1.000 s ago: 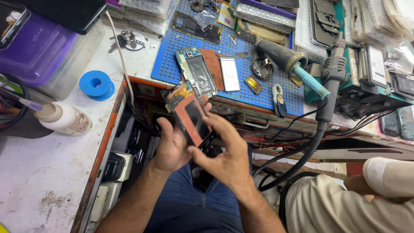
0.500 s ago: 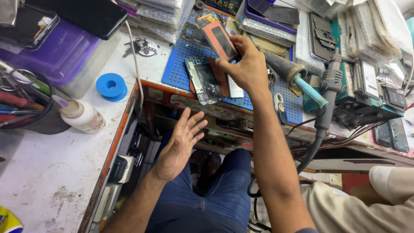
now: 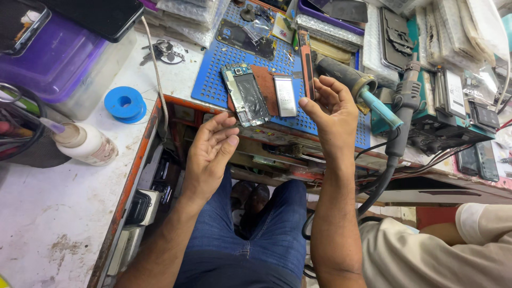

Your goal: The person handles a disassembled Samsung smartphone, removes the back cover, and applies adhesive from a tube to the internal frame. The person then reattaches the back cover and inspects the device.

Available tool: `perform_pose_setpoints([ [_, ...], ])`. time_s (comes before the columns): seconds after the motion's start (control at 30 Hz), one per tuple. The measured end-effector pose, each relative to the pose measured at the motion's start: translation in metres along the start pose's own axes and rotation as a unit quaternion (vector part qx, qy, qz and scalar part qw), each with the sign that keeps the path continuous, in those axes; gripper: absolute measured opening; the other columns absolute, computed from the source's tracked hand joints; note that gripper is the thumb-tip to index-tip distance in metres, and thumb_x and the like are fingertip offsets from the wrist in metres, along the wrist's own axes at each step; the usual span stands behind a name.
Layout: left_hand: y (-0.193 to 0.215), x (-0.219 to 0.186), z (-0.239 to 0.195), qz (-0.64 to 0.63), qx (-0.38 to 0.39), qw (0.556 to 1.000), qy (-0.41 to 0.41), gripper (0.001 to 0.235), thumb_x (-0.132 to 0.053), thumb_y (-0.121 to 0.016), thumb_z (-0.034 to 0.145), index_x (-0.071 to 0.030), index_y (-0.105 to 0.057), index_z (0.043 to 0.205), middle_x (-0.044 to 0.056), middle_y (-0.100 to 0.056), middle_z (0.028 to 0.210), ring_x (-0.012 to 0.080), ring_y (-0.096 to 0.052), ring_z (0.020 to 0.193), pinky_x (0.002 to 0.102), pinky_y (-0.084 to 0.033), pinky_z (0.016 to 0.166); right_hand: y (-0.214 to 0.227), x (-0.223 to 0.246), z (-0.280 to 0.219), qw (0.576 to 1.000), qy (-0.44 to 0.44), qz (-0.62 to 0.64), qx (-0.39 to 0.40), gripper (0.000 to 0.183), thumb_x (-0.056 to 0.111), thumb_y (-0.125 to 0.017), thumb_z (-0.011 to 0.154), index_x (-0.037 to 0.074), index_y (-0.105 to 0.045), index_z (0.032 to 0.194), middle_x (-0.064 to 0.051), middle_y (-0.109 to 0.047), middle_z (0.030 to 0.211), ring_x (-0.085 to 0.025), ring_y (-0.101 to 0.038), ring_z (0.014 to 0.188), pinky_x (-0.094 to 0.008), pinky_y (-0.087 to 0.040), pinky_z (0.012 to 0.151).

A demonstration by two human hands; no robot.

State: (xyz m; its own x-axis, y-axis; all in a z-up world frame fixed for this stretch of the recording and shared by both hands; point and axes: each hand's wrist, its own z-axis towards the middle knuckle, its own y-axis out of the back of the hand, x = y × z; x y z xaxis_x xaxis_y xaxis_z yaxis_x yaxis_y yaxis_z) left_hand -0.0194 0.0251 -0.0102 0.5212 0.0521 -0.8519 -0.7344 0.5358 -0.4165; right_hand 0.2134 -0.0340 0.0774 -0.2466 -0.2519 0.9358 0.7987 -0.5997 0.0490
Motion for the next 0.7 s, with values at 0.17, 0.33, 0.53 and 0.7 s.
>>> perform_pose_setpoints([
  [0.17,-0.004,0.017,-0.014,0.047,-0.017,0.999,0.019,0.047,-0.009,-0.066,0.099,0.001,-0.05,0.142,0.014,-0.062,0.135,0.021,-0.063,0.123,0.035,-0.05,0.107,-0.017,0.008,0.004,0.998,0.036,-0.056,0.02,0.058,0.005,-0.083,0.084,-0.004,-0.054,0.134,-0.018,-0.068,0.129,-0.018,-0.068,0.112,-0.032,-0.056,0.1],
  [0.33,-0.005,0.03,-0.031,0.064,-0.008,0.997,0.036,0.046,-0.011,-0.069,0.096,0.0,-0.053,0.138,0.014,-0.064,0.132,0.0208,-0.066,0.118,0.035,-0.053,0.104,-0.056,0.018,0.033,0.972,0.141,-0.184,0.036,0.061,0.018,-0.089,0.085,-0.001,-0.057,0.133,-0.018,-0.075,0.124,-0.019,-0.074,0.11,-0.033,-0.059,0.1],
  [0.53,-0.006,0.031,-0.044,0.089,0.0,0.995,0.046,0.042,-0.014,-0.069,0.095,-0.001,-0.058,0.134,0.012,-0.067,0.129,0.0193,-0.069,0.112,0.035,-0.055,0.099,-0.139,0.03,0.111,0.921,0.236,-0.306,0.057,0.062,0.03,-0.086,0.074,0.002,-0.06,0.123,-0.014,-0.077,0.115,-0.022,-0.078,0.096,-0.033,-0.06,0.087],
  [0.7,0.008,0.023,-0.052,0.131,0.001,0.989,0.064,0.041,-0.018,-0.069,0.095,-0.001,-0.06,0.131,0.012,-0.07,0.125,0.018,-0.071,0.11,0.035,-0.057,0.098,-0.168,0.033,0.172,0.883,0.33,-0.286,0.171,0.05,0.022,-0.081,0.077,-0.001,-0.069,0.12,-0.019,-0.076,0.116,-0.027,-0.074,0.106,-0.035,-0.057,0.094],
])
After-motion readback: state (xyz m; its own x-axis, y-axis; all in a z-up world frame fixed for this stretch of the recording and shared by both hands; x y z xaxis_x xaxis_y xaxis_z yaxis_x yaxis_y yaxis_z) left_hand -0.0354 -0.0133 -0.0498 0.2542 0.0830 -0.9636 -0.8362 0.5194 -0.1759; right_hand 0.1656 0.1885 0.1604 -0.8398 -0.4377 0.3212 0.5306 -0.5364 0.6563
